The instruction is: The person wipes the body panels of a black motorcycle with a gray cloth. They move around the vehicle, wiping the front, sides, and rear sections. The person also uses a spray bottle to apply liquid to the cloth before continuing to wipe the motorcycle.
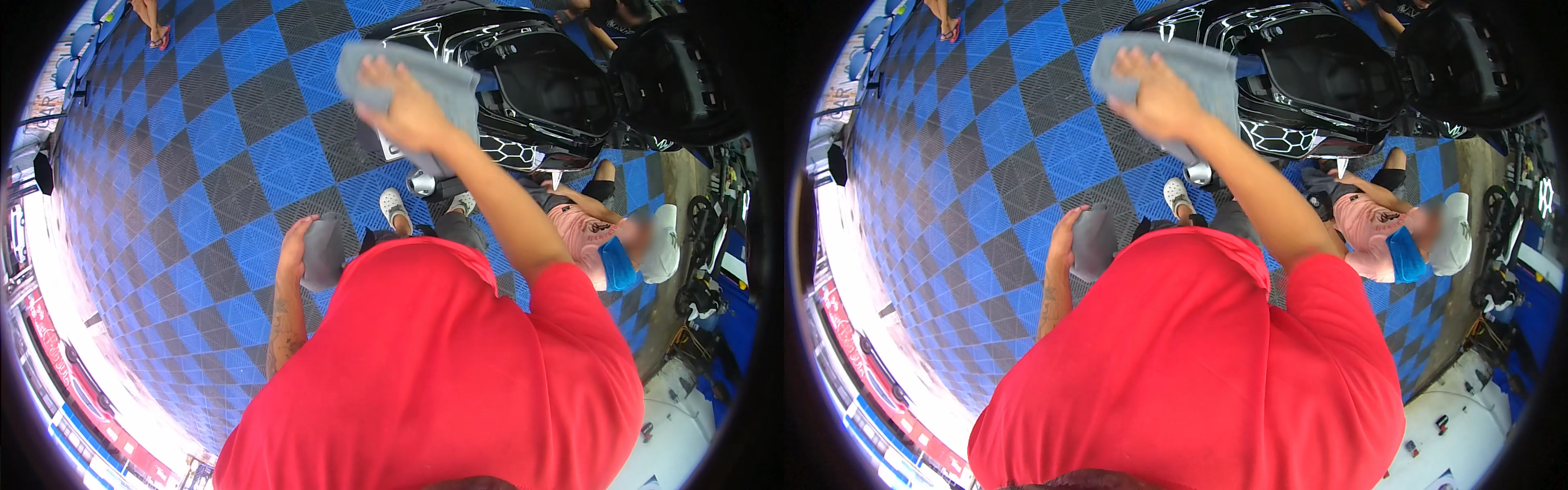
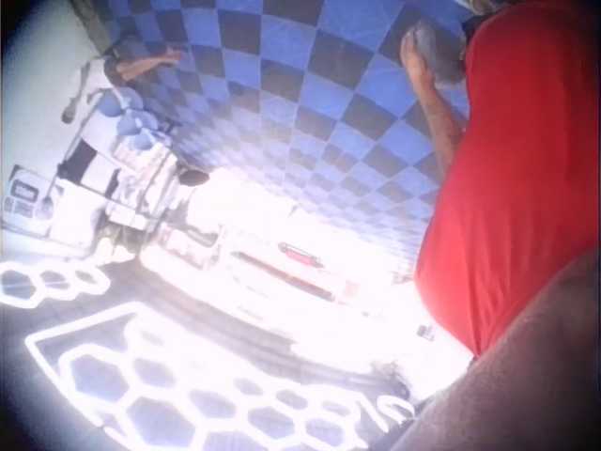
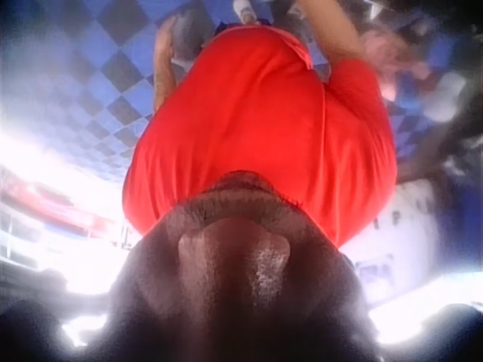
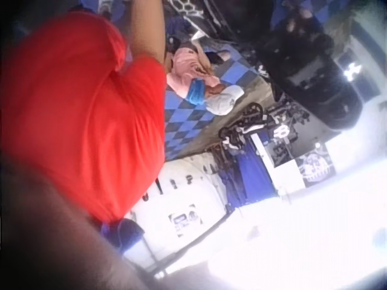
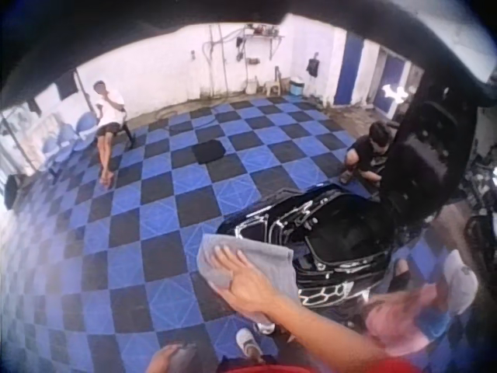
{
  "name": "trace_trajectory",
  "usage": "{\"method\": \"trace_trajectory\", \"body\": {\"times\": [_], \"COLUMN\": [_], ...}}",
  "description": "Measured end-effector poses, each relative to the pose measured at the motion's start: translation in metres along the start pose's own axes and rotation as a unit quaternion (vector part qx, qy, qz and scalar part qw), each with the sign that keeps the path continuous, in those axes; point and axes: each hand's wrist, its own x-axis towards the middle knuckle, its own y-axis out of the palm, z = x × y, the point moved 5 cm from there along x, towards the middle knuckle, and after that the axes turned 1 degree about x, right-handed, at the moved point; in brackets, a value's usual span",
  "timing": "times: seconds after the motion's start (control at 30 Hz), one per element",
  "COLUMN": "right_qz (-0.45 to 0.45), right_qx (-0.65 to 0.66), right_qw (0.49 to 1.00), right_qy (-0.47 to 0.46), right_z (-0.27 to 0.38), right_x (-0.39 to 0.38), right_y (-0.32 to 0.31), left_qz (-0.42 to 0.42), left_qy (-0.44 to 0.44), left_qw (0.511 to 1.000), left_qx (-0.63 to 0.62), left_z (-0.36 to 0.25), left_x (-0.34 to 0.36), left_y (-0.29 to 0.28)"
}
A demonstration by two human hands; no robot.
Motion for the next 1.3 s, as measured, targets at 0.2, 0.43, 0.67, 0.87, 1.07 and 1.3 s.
{"method": "trace_trajectory", "body": {"times": [0.2,0.43,0.67,0.87,1.07,1.3], "right_qz": [0.08,-0.009,-0.011,-0.169,-0.076,-0.098], "right_qx": [0.069,-0.098,-0.044,-0.067,-0.116,-0.065], "right_qw": [0.993,0.99,0.996,0.951,0.985,0.987], "right_qy": [-0.058,0.099,0.07,0.249,0.099,0.109], "right_z": [-0.012,-0.056,0.016,-0.012,0.054,0.0], "right_x": [-0.015,0.076,-0.106,-0.172,0.011,-0.146], "right_y": [-0.024,0.001,-0.034,-0.048,0.022,-0.044], "left_qz": [0.0,-0.001,0.009,0.0,0.021,0.048], "left_qy": [-0.005,0.007,-0.005,-0.029,-0.011,-0.036], "left_qw": [1.0,1.0,1.0,0.998,0.996,0.996], "left_qx": [-0.009,0.006,0.021,0.051,0.086,0.069], "left_z": [-0.007,-0.019,-0.009,-0.011,-0.031,-0.01], "left_x": [-0.001,0.001,0.008,-0.006,0.004,0.013], "left_y": [0.003,-0.002,-0.002,-0.001,0.024,0.017]}}
